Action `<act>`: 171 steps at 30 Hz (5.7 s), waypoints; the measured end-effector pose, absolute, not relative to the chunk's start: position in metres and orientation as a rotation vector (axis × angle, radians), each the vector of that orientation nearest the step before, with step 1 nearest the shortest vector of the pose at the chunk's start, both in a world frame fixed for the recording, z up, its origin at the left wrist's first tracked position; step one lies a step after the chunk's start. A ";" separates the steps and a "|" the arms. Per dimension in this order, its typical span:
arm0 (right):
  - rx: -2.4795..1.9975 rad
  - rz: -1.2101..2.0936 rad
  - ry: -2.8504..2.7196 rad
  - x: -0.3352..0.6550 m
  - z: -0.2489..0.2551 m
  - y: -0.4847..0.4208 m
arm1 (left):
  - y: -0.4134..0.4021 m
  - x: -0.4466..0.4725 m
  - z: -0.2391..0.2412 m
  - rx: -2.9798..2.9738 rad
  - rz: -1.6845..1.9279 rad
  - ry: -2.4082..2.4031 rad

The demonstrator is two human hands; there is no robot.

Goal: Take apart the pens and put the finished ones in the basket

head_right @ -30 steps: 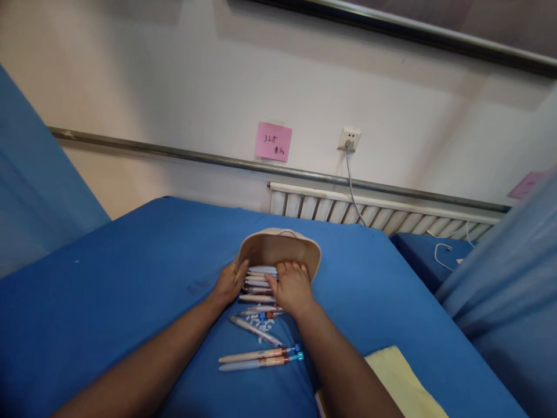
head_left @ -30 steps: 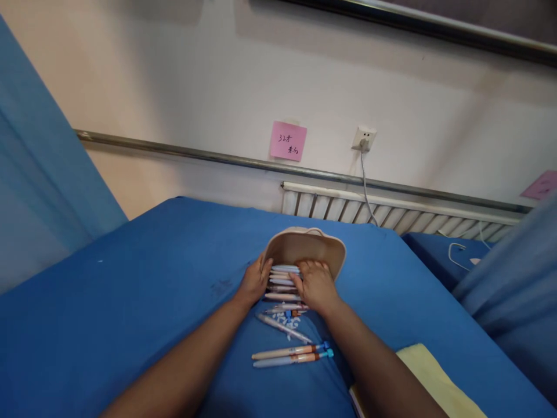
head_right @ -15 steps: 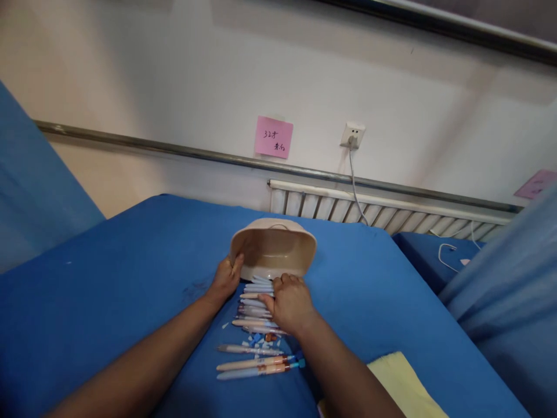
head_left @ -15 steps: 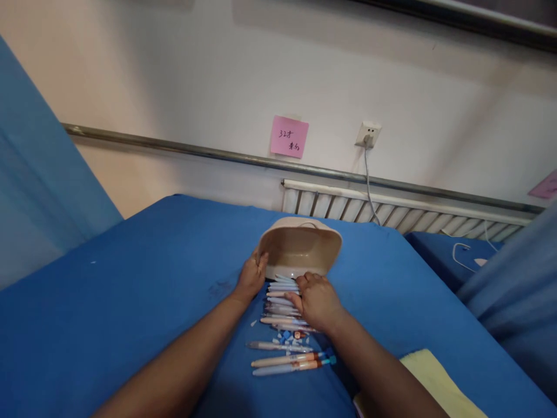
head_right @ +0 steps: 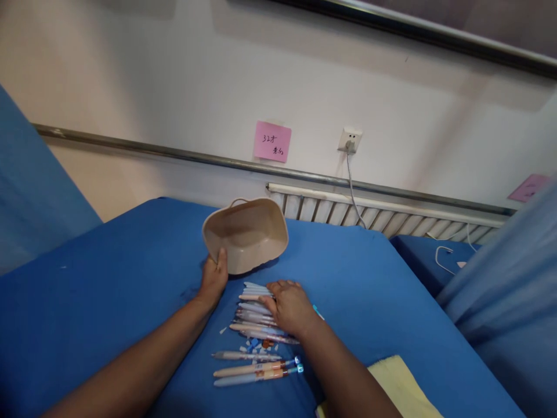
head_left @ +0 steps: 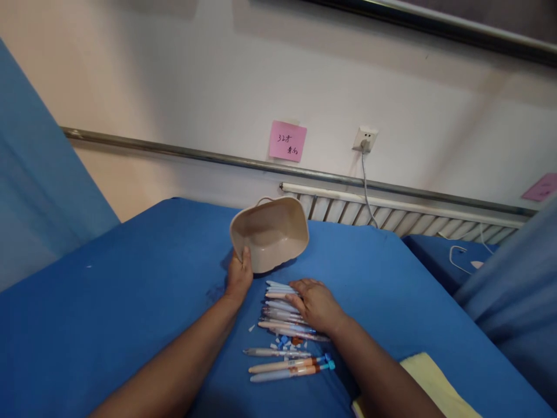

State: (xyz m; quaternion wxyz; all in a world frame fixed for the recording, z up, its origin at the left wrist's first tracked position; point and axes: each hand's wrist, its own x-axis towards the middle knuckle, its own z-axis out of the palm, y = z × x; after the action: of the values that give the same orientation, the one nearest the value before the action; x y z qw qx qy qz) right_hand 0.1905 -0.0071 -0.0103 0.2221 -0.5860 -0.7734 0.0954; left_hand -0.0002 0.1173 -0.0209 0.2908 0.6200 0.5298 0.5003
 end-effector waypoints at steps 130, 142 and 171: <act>-1.589 0.489 -1.586 0.249 -0.062 0.085 | 0.166 0.026 -0.035 2.340 0.674 1.173; -1.754 0.415 -1.584 0.251 -0.061 0.085 | 0.181 0.005 -0.031 2.365 0.693 1.318; -1.695 0.254 -2.063 0.230 -0.020 0.063 | 0.155 0.026 -0.025 2.557 0.741 0.799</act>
State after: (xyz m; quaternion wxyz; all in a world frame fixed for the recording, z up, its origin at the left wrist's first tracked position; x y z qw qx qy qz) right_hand 0.2296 0.0634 -0.0204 0.2275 -0.6153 -0.7490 0.0924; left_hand 0.0262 0.1551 -0.0251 0.1801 0.9049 0.2827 0.2623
